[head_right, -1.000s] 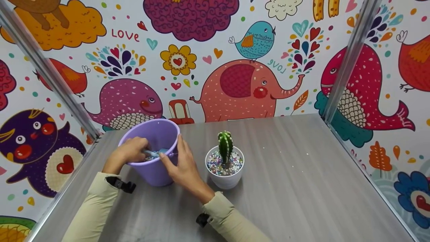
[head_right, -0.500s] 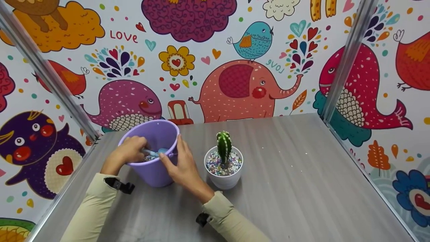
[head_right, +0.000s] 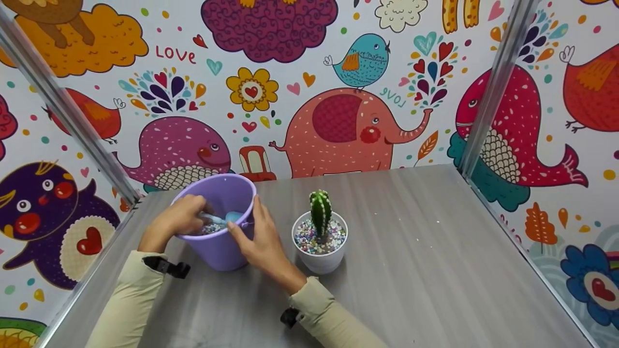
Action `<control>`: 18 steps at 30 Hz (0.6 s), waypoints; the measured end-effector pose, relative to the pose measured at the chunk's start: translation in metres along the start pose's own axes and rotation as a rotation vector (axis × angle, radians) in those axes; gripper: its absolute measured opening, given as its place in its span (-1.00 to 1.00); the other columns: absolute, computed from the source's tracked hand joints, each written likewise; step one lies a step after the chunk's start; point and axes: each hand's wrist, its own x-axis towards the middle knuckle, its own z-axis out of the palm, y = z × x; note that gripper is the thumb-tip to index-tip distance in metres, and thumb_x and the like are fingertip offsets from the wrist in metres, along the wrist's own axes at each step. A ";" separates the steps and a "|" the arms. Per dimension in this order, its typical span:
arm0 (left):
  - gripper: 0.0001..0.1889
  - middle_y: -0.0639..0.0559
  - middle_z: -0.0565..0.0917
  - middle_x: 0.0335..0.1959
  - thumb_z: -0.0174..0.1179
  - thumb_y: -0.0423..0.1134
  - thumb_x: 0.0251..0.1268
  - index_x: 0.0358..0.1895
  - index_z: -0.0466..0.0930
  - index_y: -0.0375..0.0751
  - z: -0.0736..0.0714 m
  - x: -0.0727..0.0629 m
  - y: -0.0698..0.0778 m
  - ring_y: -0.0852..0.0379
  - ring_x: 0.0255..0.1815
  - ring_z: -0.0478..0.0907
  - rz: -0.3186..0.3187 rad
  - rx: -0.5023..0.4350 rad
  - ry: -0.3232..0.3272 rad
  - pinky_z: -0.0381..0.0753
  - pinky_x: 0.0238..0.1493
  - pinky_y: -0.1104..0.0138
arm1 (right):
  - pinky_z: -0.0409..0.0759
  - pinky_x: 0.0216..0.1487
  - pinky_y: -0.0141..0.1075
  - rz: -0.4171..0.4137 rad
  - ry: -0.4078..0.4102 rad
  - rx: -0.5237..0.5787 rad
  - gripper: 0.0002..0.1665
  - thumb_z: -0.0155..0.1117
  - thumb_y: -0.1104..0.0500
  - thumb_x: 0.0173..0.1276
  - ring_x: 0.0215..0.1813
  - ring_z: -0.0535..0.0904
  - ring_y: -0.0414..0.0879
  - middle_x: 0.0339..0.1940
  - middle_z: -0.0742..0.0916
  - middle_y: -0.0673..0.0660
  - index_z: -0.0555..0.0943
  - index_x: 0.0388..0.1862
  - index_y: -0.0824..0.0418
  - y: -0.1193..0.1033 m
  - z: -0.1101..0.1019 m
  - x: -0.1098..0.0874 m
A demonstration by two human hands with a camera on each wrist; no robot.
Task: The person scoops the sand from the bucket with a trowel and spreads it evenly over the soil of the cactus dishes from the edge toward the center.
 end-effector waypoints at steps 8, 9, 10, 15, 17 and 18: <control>-0.82 -0.22 0.87 -0.15 0.34 -0.49 0.26 -0.12 0.85 -0.37 -0.005 -0.008 -0.002 -0.20 -0.07 0.78 -0.004 -0.128 0.001 0.74 0.11 -0.09 | 0.29 0.70 0.08 0.007 0.005 -0.001 0.12 0.36 -0.14 0.59 0.73 0.31 0.15 0.76 0.30 0.32 -0.01 0.81 0.25 0.000 0.001 0.000; -0.81 -0.22 0.87 -0.14 0.34 -0.49 0.26 -0.11 0.85 -0.37 -0.005 -0.009 -0.002 -0.20 -0.07 0.78 -0.002 -0.135 0.005 0.74 0.12 -0.09 | 0.29 0.70 0.07 0.009 0.004 0.000 0.12 0.36 -0.14 0.59 0.73 0.32 0.15 0.77 0.29 0.32 -0.02 0.81 0.25 0.001 0.001 0.000; -0.81 -0.22 0.87 -0.14 0.33 -0.50 0.26 -0.11 0.85 -0.37 -0.005 -0.009 -0.002 -0.19 -0.07 0.78 -0.002 -0.140 0.009 0.75 0.12 -0.08 | 0.30 0.70 0.07 0.010 0.003 0.001 0.12 0.36 -0.14 0.59 0.73 0.32 0.15 0.77 0.29 0.32 -0.02 0.81 0.25 0.001 0.001 0.000; -0.80 -0.22 0.87 -0.11 0.35 -0.49 0.29 -0.07 0.85 -0.35 -0.008 -0.014 -0.001 -0.18 -0.06 0.77 -0.012 -0.161 0.009 0.73 0.14 -0.07 | 0.30 0.69 0.07 0.018 0.004 -0.003 0.12 0.35 -0.16 0.59 0.73 0.32 0.15 0.77 0.29 0.30 -0.02 0.82 0.21 0.000 0.002 0.000; -0.79 -0.21 0.86 -0.09 0.34 -0.48 0.31 -0.05 0.85 -0.33 -0.010 -0.016 -0.001 -0.17 -0.04 0.76 -0.018 -0.166 0.005 0.72 0.15 -0.08 | 0.29 0.70 0.08 0.020 0.008 -0.002 0.12 0.35 -0.16 0.59 0.73 0.31 0.15 0.77 0.29 0.30 -0.02 0.82 0.21 0.000 0.002 -0.001; -0.79 -0.21 0.86 -0.08 0.34 -0.47 0.32 -0.04 0.85 -0.32 -0.011 -0.017 0.000 -0.17 -0.04 0.75 -0.019 -0.166 0.004 0.71 0.15 -0.08 | 0.29 0.70 0.10 0.019 0.009 0.001 0.12 0.35 -0.16 0.59 0.73 0.31 0.16 0.77 0.29 0.30 -0.02 0.82 0.21 0.000 0.002 -0.001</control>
